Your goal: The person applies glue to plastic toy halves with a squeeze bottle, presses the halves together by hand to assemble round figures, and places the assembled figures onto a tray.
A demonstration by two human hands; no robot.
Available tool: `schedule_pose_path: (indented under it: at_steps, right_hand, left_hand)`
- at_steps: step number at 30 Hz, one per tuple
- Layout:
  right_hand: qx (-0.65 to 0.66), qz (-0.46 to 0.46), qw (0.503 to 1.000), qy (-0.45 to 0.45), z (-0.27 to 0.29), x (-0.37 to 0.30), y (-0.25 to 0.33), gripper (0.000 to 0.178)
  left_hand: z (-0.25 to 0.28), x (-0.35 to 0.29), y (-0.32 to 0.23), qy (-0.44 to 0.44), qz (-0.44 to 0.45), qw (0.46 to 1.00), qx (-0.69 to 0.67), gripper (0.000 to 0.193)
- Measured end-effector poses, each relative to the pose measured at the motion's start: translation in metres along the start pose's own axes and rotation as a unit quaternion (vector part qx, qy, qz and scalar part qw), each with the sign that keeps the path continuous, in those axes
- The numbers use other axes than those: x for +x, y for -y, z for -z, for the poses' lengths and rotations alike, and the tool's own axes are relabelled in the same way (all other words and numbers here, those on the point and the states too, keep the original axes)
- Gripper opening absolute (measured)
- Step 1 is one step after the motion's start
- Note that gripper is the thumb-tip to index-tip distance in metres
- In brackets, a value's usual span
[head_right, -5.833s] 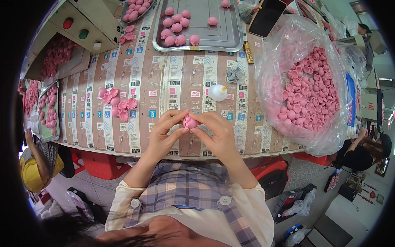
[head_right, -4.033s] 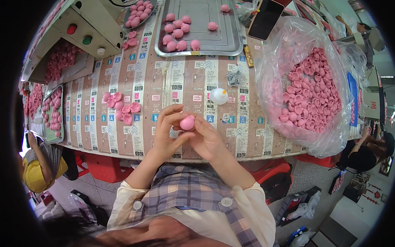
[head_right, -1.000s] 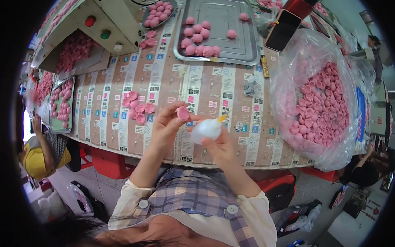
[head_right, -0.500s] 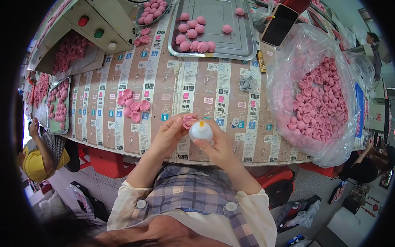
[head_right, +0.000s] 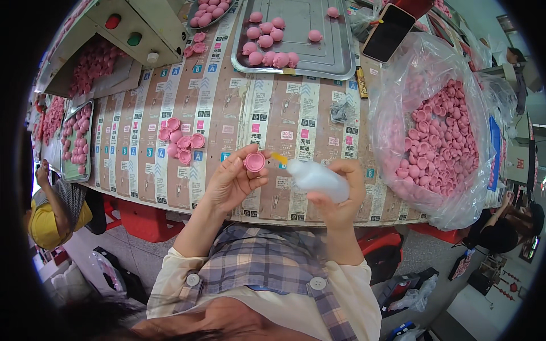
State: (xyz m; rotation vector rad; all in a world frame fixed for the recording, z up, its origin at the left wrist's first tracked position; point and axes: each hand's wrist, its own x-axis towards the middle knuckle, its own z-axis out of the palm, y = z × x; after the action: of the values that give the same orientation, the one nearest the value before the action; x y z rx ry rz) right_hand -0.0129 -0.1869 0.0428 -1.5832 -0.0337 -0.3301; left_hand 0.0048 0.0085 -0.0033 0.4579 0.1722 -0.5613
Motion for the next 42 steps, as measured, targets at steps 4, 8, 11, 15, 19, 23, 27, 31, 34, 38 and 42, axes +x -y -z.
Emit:
schedule_pose_path:
  at_steps: [4, 8, 11, 15, 19, 23, 27, 31, 34, 38, 42]
  right_hand:
    - [-0.014, 0.055, 0.997, -0.048, -0.011, 0.002, 0.005, 0.053]
    - [-0.056, 0.124, 0.990, -0.035, -0.018, 0.003, 0.002, 0.060]
    - [-0.089, 0.162, 0.983, 0.014, -0.015, 0.002, 0.001, 0.059]
    - [-0.129, 0.171, 0.976, 0.025, -0.021, 0.001, -0.005, 0.058]
    - [-0.135, 0.180, 0.974, 0.025, -0.024, 0.002, -0.006, 0.055]
    - [-0.124, 0.174, 0.976, 0.037, -0.026, 0.002, -0.007, 0.054]
    - [-0.134, 0.190, 0.972, 0.039, -0.024, 0.003, -0.009, 0.053]
    - [-0.141, 0.178, 0.974, 0.023, -0.021, 0.002, -0.005, 0.053]
    - [-0.149, 0.161, 0.976, -0.002, -0.022, 0.002, -0.005, 0.054]
    - [-0.167, 0.177, 0.970, 0.012, -0.022, 0.003, -0.006, 0.054]
    - [-0.150, 0.155, 0.976, 0.015, -0.023, 0.004, -0.008, 0.055]
  left_hand:
    - [-0.003, 0.000, 0.000, -0.021, 0.007, 0.999, 0.036, 0.046]
    - [-0.001, 0.001, 0.000, -0.018, 0.019, 0.999, 0.039, 0.049]
    - [-0.001, 0.001, 0.001, -0.008, 0.024, 0.999, 0.032, 0.050]
    - [-0.001, 0.002, 0.001, 0.002, 0.020, 0.999, 0.031, 0.050]
    - [-0.001, 0.002, 0.002, 0.004, 0.022, 0.999, 0.033, 0.048]
    - [-0.001, 0.002, 0.002, -0.002, 0.022, 0.999, 0.034, 0.047]
    - [-0.002, 0.002, 0.002, -0.001, 0.021, 0.999, 0.033, 0.047]
    - [0.000, 0.001, 0.002, -0.007, 0.021, 0.999, 0.030, 0.048]
    - [-0.002, 0.001, 0.002, -0.013, 0.022, 0.999, 0.037, 0.048]
    - [-0.003, 0.001, 0.002, -0.018, 0.023, 0.999, 0.042, 0.049]
    - [-0.002, 0.001, 0.002, -0.021, 0.016, 0.998, 0.053, 0.046]
